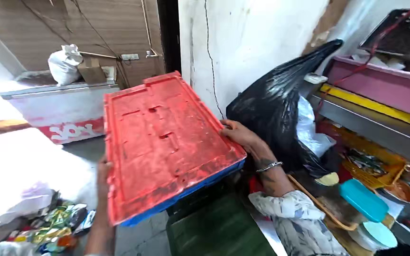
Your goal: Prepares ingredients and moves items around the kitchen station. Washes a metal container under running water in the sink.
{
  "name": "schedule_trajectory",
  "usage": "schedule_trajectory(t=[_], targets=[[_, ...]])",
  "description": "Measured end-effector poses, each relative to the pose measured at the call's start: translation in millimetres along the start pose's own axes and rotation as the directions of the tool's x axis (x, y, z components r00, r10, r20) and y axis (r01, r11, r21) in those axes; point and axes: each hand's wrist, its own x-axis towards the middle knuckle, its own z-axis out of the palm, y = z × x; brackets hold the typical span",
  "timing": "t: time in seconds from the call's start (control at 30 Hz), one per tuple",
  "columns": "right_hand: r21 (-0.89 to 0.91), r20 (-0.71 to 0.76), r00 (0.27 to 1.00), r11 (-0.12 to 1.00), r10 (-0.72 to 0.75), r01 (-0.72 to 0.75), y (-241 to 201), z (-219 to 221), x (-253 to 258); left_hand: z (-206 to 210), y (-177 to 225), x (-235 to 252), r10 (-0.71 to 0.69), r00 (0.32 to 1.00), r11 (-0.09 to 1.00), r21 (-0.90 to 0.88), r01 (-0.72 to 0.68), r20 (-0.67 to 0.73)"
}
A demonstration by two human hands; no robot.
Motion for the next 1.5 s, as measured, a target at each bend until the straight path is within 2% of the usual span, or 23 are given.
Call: schedule_trajectory(t=[0.07, 0.13, 0.2, 0.27, 0.33, 0.47, 0.53, 0.63, 0.73, 0.83, 0.87, 0.93, 1.0, 1.13, 1.23, 1.33, 1.4, 1.47, 1.5], targets=[[-0.301, -0.157, 0.984, 0.944, 0.088, -0.133, 15, 0, 25, 27, -60, 38, -0.042, 0.999, 0.994, -0.101, 0.043, 0.013], [-0.578, -0.288, 0.957, 0.791, 0.034, -0.202, 30, 23, 30, 49, -91, 56, -0.094, 0.995, 0.978, -0.184, 0.099, 0.037], [-0.763, -0.315, 0.932, 0.631, -0.178, -0.138, 40, 53, 28, 47, -112, 67, -0.108, 0.990, 0.964, -0.233, 0.125, 0.086], [-0.878, -0.262, 0.887, 0.476, -0.381, -0.055, 51, 61, 41, 41, -134, 72, -0.060, 0.990, 0.959, -0.268, 0.092, 0.126], [-0.882, -0.233, 0.859, 0.472, -0.456, 0.011, 52, 54, 49, 52, -130, 73, -0.019, 0.996, 0.956, -0.289, 0.042, 0.082], [-0.859, -0.238, 0.885, 0.511, -0.401, 0.000, 47, 57, 38, 51, -91, 55, -0.218, 0.975, 0.954, -0.198, 0.224, 0.050], [-0.810, -0.278, 0.875, 0.586, -0.397, 0.009, 41, 62, 25, 50, -68, 52, -0.225, 0.971, 0.957, -0.169, 0.236, 0.080], [-0.810, -0.211, 0.842, 0.571, -0.497, 0.134, 49, 78, 5, 39, -48, 46, -0.223, 0.973, 0.969, -0.098, 0.229, 0.066], [-0.823, -0.200, 0.840, 0.552, -0.505, 0.136, 57, 86, -12, 31, -44, 33, -0.246, 0.969, 0.969, 0.039, 0.245, 0.022], [-0.819, -0.091, 0.897, 0.545, -0.433, 0.179, 95, 104, -54, 19, -60, 5, -0.170, 0.985, 0.985, 0.037, 0.168, 0.033], [-0.843, -0.070, 0.867, 0.494, -0.493, 0.213, 114, 111, -65, 20, -63, -3, -0.145, 0.989, 0.989, 0.000, 0.145, 0.033], [-0.892, -0.056, 0.731, 0.363, -0.680, 0.269, 144, 110, -66, 32, -64, -6, -0.142, 0.990, 0.988, -0.062, 0.142, 0.004], [-0.901, -0.050, 0.691, 0.330, -0.721, 0.280, 145, 100, -46, 45, -66, 7, -0.174, 0.985, 0.982, -0.074, 0.174, -0.001], [-0.901, -0.082, 0.669, 0.342, -0.738, 0.267, 128, 90, 11, 66, -72, 66, -0.194, 0.981, 0.980, -0.055, 0.193, 0.001], [-0.906, -0.087, 0.675, 0.340, -0.733, 0.253, 129, 95, 24, 64, -79, 69, -0.218, 0.976, 0.976, 0.001, 0.218, -0.018], [-0.883, -0.117, 0.692, 0.394, -0.712, 0.255, 137, 97, 12, 56, -75, 40, -0.238, 0.968, 0.968, 0.062, 0.243, -0.083], [-0.810, -0.182, 0.680, 0.501, -0.710, 0.306, 134, 100, -13, 40, -71, 6, -0.329, 0.920, 0.944, -0.039, 0.328, -0.215], [-0.636, -0.306, 0.646, 0.655, -0.699, 0.408, 128, 109, -58, 35, -54, -47, -0.330, 0.872, 0.944, -0.096, 0.317, -0.361], [-0.475, -0.365, 0.675, 0.752, -0.641, 0.457, 127, 114, -85, 40, -40, -80, -0.279, 0.873, 0.960, -0.083, 0.269, -0.400]])
